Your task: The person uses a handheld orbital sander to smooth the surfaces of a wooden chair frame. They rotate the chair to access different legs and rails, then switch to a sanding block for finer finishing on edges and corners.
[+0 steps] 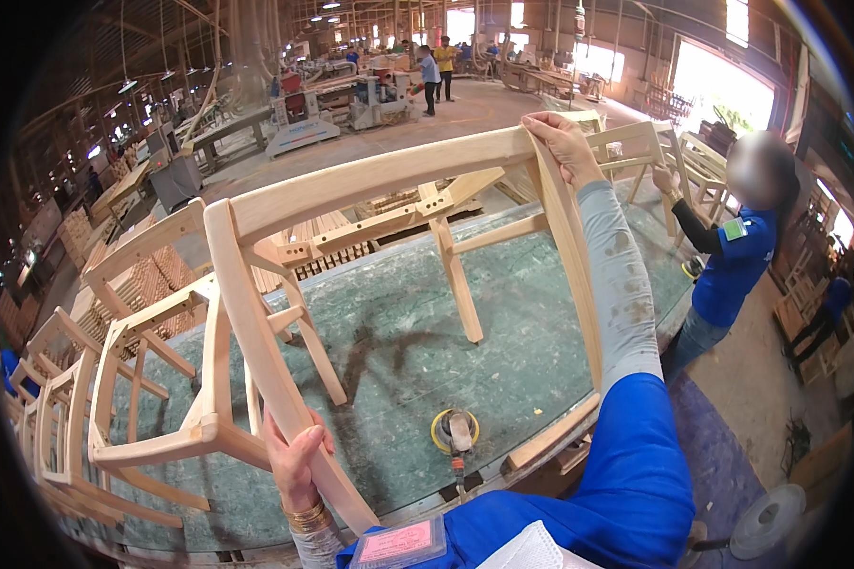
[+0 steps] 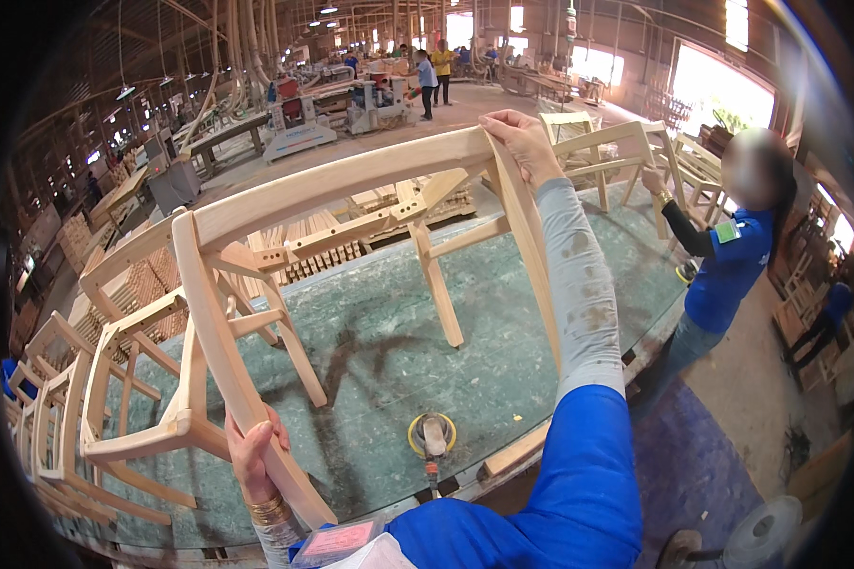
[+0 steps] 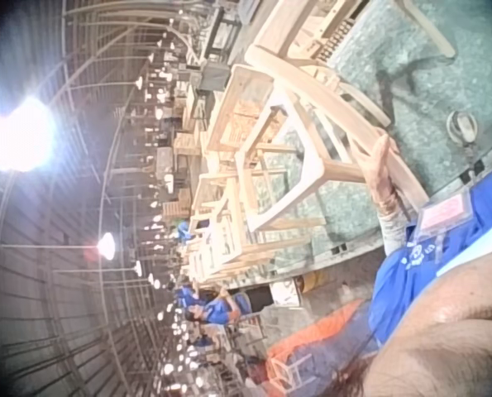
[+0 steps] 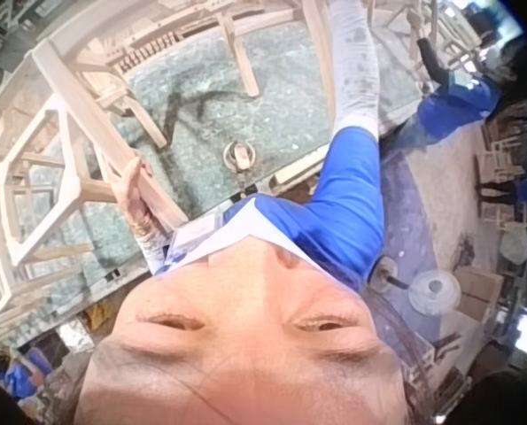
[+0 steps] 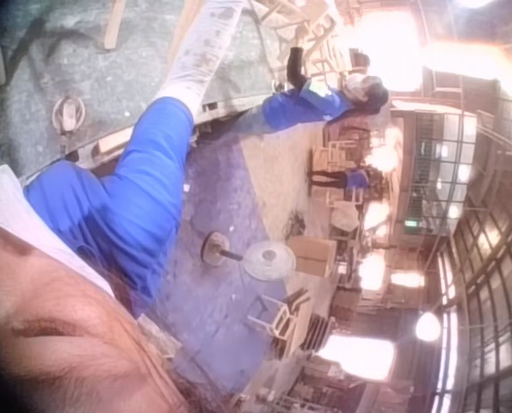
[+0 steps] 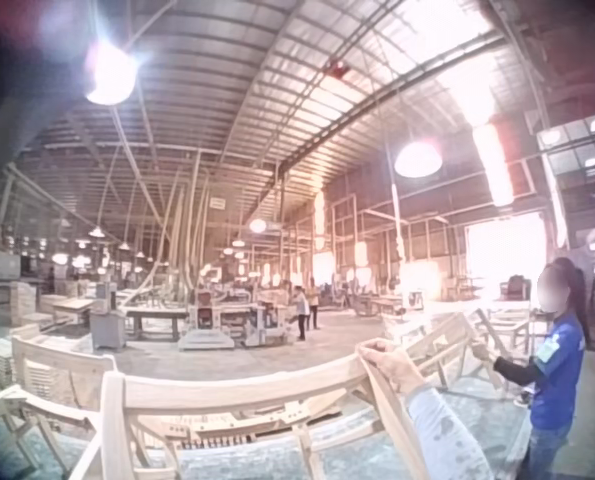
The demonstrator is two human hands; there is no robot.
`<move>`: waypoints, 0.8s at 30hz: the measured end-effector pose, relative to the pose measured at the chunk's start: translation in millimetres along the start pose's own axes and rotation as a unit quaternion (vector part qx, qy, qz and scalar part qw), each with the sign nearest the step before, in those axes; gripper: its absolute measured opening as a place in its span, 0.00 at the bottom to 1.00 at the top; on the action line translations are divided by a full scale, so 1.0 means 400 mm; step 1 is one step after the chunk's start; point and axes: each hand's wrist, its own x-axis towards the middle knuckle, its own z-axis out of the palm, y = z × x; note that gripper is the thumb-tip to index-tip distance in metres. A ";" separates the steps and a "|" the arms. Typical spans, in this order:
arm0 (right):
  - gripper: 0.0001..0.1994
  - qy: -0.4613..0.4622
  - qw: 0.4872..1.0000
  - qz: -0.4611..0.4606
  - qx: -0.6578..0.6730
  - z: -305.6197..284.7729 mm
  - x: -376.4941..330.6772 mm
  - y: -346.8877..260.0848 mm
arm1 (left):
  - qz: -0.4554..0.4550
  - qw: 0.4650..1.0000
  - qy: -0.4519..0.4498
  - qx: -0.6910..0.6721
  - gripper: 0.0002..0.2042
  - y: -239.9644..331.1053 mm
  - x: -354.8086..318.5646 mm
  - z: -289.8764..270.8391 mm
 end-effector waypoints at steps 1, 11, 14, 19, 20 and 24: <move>0.11 0.007 1.000 -0.007 -0.029 -0.008 0.002 -0.002 | -0.006 1.000 -0.010 -0.010 0.26 0.000 0.001 -0.001; 0.11 -0.042 0.995 0.008 -0.085 -0.030 -0.004 -0.027 | -0.004 1.000 -0.001 0.003 0.25 0.004 -0.003 0.007; 0.12 -0.034 0.995 0.048 -0.084 -0.033 0.020 -0.038 | 0.009 1.000 -0.006 0.023 0.23 -0.002 0.002 0.010; 0.15 -0.026 0.991 -0.062 -0.116 -0.007 0.013 0.001 | 0.002 0.999 -0.002 0.036 0.23 0.012 0.003 0.010; 0.15 -0.005 0.994 -0.034 -0.104 -0.007 0.024 -0.001 | -0.003 1.000 -0.006 0.019 0.24 0.012 0.003 0.006; 0.21 0.082 0.996 0.011 -0.040 0.064 0.030 0.030 | -0.010 1.000 0.001 0.005 0.25 0.019 -0.010 -0.016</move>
